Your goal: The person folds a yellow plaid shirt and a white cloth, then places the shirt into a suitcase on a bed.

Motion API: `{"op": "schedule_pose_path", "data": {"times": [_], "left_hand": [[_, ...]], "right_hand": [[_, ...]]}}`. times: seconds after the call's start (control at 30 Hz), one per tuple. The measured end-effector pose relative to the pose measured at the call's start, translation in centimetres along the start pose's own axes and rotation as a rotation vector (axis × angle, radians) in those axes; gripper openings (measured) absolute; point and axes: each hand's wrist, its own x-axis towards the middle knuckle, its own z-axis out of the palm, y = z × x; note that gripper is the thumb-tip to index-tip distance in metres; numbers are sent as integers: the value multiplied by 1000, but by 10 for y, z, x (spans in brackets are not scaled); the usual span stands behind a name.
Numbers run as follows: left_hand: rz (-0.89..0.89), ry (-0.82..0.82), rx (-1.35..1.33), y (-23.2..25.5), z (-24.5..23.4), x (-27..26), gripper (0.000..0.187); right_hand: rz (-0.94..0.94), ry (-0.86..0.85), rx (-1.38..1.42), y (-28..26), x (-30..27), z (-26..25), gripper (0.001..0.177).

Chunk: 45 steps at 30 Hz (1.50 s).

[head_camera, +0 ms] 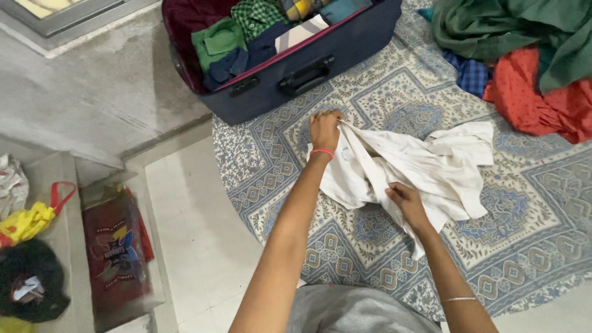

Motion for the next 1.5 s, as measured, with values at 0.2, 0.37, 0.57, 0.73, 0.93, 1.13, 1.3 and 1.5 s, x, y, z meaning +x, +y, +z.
{"op": "schedule_pose_path", "data": {"times": [0.2,0.37,0.57,0.73,0.93,1.13,1.3,1.5], "left_hand": [[-27,-15,81,24,-5,-22,37],[67,223,-9,71,-32,-69,28],[95,-38,57,86,-9,-104,17],[197,-45,168,77,12,-110,14],[-61,6,-106,102,-21,-111,6],[-342,5,-425,126,-50,-128,5],[-289,20,-593,126,-53,-146,12],[-394,-37,-726,126,-45,-154,19]], "right_hand": [[-179,139,-476,-44,-22,-13,24],[-463,434,-552,-98,-28,-7,18],[-516,463,-658,-121,38,-9,23],[-499,349,-565,-108,53,-10,20],[-527,323,-380,-101,40,-6,21],[-476,435,-400,-109,0,2,21],[-496,485,-308,-118,-28,1,19],[-565,412,-292,-111,-39,2,20]]}}
